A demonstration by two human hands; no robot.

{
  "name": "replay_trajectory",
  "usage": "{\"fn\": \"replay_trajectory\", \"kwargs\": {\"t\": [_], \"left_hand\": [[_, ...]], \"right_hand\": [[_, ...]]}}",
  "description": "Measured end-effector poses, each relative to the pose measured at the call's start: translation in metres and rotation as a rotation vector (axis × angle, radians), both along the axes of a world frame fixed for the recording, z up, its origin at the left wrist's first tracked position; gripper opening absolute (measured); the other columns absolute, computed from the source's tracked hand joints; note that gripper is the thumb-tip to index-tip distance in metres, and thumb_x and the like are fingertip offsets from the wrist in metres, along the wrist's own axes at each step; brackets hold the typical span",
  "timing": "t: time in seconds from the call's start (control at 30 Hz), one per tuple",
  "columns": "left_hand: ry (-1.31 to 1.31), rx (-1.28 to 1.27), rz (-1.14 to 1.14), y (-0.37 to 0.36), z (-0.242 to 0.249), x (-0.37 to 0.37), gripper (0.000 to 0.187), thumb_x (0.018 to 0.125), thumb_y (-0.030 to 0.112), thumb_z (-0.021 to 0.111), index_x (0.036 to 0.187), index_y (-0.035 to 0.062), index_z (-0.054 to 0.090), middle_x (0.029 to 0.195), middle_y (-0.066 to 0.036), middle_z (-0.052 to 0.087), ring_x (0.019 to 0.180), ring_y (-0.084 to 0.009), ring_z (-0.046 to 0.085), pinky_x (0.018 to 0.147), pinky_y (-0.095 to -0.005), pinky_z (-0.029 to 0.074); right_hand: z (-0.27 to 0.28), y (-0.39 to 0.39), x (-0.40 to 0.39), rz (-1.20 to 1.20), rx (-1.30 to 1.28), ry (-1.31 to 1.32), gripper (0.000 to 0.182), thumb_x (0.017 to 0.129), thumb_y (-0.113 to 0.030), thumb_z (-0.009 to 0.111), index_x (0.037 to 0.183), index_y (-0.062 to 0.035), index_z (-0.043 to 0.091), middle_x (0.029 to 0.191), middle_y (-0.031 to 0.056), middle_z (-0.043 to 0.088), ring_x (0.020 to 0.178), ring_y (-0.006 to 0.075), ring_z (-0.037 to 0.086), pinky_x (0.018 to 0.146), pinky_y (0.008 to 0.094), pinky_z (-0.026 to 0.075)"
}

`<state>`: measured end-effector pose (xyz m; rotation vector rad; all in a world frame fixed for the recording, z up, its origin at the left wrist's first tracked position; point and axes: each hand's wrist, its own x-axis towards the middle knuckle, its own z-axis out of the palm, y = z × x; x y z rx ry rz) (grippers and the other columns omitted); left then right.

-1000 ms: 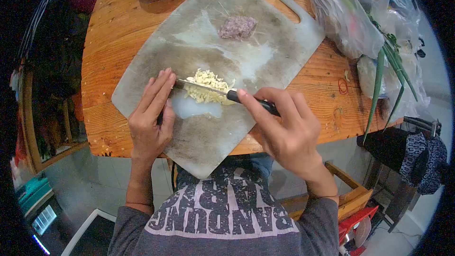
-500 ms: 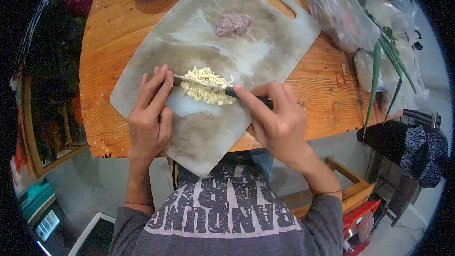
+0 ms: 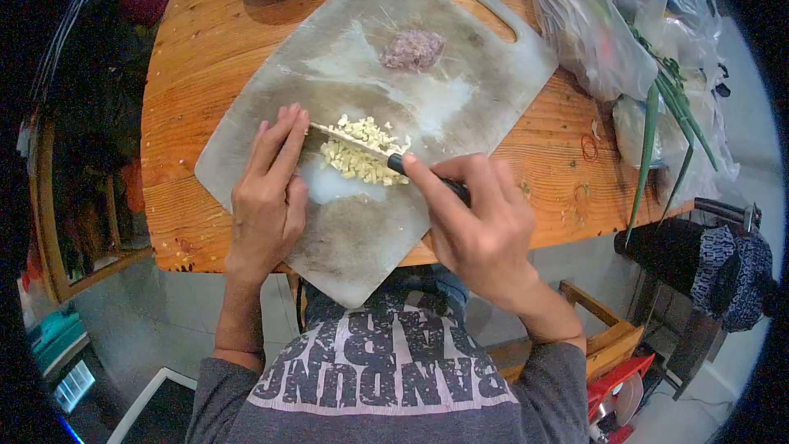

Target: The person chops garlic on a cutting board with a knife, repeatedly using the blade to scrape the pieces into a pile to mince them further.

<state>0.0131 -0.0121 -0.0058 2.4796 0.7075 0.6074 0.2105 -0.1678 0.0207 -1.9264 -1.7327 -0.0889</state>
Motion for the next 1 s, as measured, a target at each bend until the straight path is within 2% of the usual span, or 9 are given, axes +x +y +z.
{"fn": "replay_trajectory", "kwargs": {"t": [0.17,0.27,0.37,0.4,0.5,0.73,0.83,0.93,1.0], "left_hand": [[0.000,-0.006,-0.009,-0.001,-0.003,-0.003,0.071,0.078,-0.010,0.048,0.149,-0.0001,0.047,0.148,-0.019,0.051,0.143,-0.0368,0.044,0.123,-0.0501,0.029],[0.007,-0.004,0.000,-0.001,-0.001,0.000,0.071,0.078,-0.010,0.047,0.149,0.0000,0.047,0.149,-0.019,0.049,0.143,-0.0371,0.043,0.122,-0.0501,0.029],[0.049,0.018,-0.013,0.001,0.000,-0.004,0.070,0.080,-0.008,0.053,0.149,-0.0051,0.043,0.150,-0.020,0.046,0.144,-0.0384,0.041,0.122,-0.0505,0.030],[0.048,0.006,-0.022,0.000,0.000,-0.004,0.070,0.080,-0.008,0.053,0.149,-0.0052,0.043,0.150,-0.020,0.046,0.144,-0.0385,0.041,0.122,-0.0506,0.030],[0.047,-0.001,-0.020,-0.001,0.000,-0.005,0.069,0.080,-0.008,0.053,0.149,-0.0054,0.043,0.149,-0.021,0.047,0.144,-0.0385,0.041,0.122,-0.0508,0.030],[0.039,0.008,-0.008,0.000,-0.001,-0.004,0.068,0.081,-0.006,0.052,0.148,-0.0057,0.044,0.147,-0.021,0.047,0.142,-0.0381,0.043,0.121,-0.0511,0.031],[0.035,0.011,0.003,0.001,-0.001,-0.003,0.067,0.082,-0.005,0.052,0.148,-0.0059,0.044,0.148,-0.021,0.047,0.142,-0.0381,0.043,0.121,-0.0510,0.031],[0.039,0.001,0.004,-0.001,-0.001,-0.003,0.067,0.082,-0.005,0.052,0.149,-0.0060,0.043,0.148,-0.021,0.046,0.143,-0.0382,0.042,0.121,-0.0505,0.030],[0.047,0.020,0.024,0.000,-0.001,-0.002,0.068,0.082,-0.004,0.052,0.149,-0.0059,0.043,0.149,-0.021,0.046,0.143,-0.0382,0.042,0.121,-0.0503,0.030]], "right_hand": [[0.014,-0.006,-0.004,0.014,0.006,-0.103,0.056,0.067,-0.001,0.074,0.122,-0.0125,0.074,0.086,0.0033,0.061,0.073,0.0205,0.057,0.059,0.0329,0.044],[-0.004,-0.002,0.007,0.007,0.023,-0.010,0.054,0.068,-0.002,0.073,0.121,-0.0136,0.075,0.086,0.0020,0.061,0.073,0.0203,0.056,0.064,0.0349,0.042],[-0.002,0.000,0.002,0.037,0.026,-0.105,0.050,0.069,-0.003,0.073,0.117,-0.0141,0.076,0.085,0.0014,0.061,0.074,0.0204,0.056,0.074,0.0381,0.040],[0.003,0.002,0.007,0.037,-0.020,-0.034,0.049,0.070,-0.003,0.072,0.117,-0.0139,0.076,0.085,0.0012,0.060,0.076,0.0204,0.055,0.081,0.0402,0.037],[0.015,0.000,0.001,0.023,0.011,-0.147,0.051,0.070,-0.002,0.072,0.119,-0.0138,0.075,0.085,0.0015,0.060,0.078,0.0205,0.056,0.083,0.0409,0.037],[0.002,0.008,0.011,0.037,-0.043,-0.058,0.048,0.069,-0.004,0.074,0.116,-0.0157,0.076,0.087,0.0013,0.060,0.081,0.0207,0.057,0.084,0.0395,0.036],[0.024,0.007,0.009,0.028,-0.004,-0.174,0.047,0.070,-0.004,0.074,0.116,-0.0154,0.075,0.088,0.0015,0.061,0.081,0.0205,0.057,0.083,0.0394,0.036],[0.016,0.016,0.021,0.062,0.006,-0.110,0.047,0.071,-0.005,0.075,0.116,-0.0156,0.075,0.089,0.0015,0.062,0.080,0.0202,0.057,0.082,0.0387,0.035],[0.018,0.020,0.020,0.059,0.037,-0.176,0.046,0.071,-0.005,0.075,0.116,-0.0156,0.075,0.089,0.0014,0.062,0.079,0.0203,0.056,0.082,0.0388,0.035]]}}
